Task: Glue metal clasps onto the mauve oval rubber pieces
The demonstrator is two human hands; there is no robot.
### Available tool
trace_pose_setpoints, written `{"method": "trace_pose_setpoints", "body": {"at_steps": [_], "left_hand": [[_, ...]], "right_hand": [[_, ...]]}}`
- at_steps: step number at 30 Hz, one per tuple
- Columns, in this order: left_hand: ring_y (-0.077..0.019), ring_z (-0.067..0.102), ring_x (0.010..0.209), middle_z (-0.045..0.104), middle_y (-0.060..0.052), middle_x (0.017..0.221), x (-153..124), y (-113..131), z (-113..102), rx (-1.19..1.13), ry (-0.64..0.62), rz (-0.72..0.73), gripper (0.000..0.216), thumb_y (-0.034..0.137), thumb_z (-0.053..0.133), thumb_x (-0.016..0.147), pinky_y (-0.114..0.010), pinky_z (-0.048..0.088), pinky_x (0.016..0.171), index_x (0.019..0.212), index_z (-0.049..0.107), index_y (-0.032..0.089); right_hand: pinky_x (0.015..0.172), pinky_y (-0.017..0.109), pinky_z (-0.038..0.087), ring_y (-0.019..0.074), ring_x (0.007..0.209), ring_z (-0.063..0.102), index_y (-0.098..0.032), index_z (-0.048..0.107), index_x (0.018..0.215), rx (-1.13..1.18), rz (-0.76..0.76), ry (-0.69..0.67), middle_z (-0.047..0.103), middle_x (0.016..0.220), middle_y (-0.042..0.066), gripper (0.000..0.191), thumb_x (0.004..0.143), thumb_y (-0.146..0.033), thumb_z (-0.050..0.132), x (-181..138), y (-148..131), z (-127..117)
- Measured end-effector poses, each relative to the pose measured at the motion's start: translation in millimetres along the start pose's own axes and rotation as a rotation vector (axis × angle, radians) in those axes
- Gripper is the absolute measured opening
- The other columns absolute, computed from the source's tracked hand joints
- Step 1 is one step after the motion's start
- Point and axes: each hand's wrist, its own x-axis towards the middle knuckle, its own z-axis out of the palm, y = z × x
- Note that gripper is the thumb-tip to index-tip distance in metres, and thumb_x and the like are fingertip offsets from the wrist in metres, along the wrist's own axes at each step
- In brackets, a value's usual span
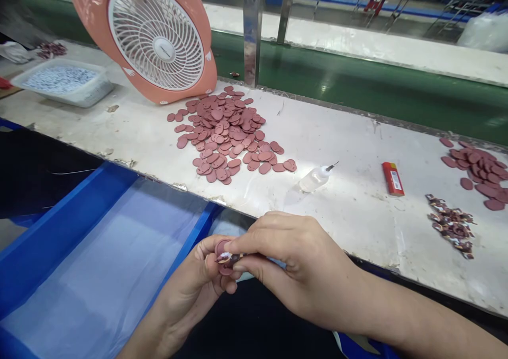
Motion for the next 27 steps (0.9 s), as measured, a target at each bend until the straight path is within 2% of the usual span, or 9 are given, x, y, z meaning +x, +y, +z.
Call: {"method": "trace_pose_setpoints", "body": {"at_steps": [7, 13, 22, 27], "left_hand": [[-0.0085, 0.064, 0.058, 0.071, -0.001, 0.067, 0, 0, -1, -0.029, 0.037, -0.004, 0.034, 0.039, 0.094, 0.057, -0.014, 0.052, 0.051, 0.079, 0.080, 0.016], [-0.0079, 0.065, 0.057, 0.072, -0.001, 0.066, -1, -2, -2, -0.079, 0.076, 0.000, 0.032, 0.034, 0.095, 0.057, -0.013, 0.051, 0.049, 0.079, 0.080, 0.015], [-0.0056, 0.064, 0.054, 0.072, 0.000, 0.066, 2, -4, -2, -0.121, 0.126, 0.050, 0.034, 0.038, 0.093, 0.057, -0.012, 0.049, 0.048, 0.078, 0.079, 0.015], [-0.0049, 0.064, 0.052, 0.070, 0.001, 0.060, 2, 1, 0, -0.120, 0.095, 0.030, 0.038, 0.038, 0.095, 0.053, -0.009, 0.048, 0.048, 0.077, 0.079, 0.015]], "right_hand": [[0.072, 0.023, 0.058, 0.0141, 0.081, 0.068, -0.031, 0.066, 0.122, -0.006, -0.051, -0.041, 0.074, 0.092, 0.000, 0.035, 0.094, -0.009, 0.063, 1, 0, 1], [0.072, 0.021, 0.056, 0.0129, 0.081, 0.067, -0.029, 0.061, 0.126, -0.010, -0.088, -0.028, 0.074, 0.091, 0.000, 0.036, 0.095, -0.010, 0.061, 4, 1, 4], [0.068, 0.020, 0.051, 0.0108, 0.074, 0.065, -0.025, 0.066, 0.105, 0.010, -0.041, -0.014, 0.071, 0.084, 0.000, 0.017, 0.095, -0.013, 0.061, 6, 5, 12], [0.067, 0.019, 0.050, 0.0118, 0.073, 0.065, -0.023, 0.069, 0.101, 0.006, -0.039, -0.001, 0.072, 0.082, 0.001, 0.013, 0.095, -0.015, 0.061, 9, 3, 15]]}}
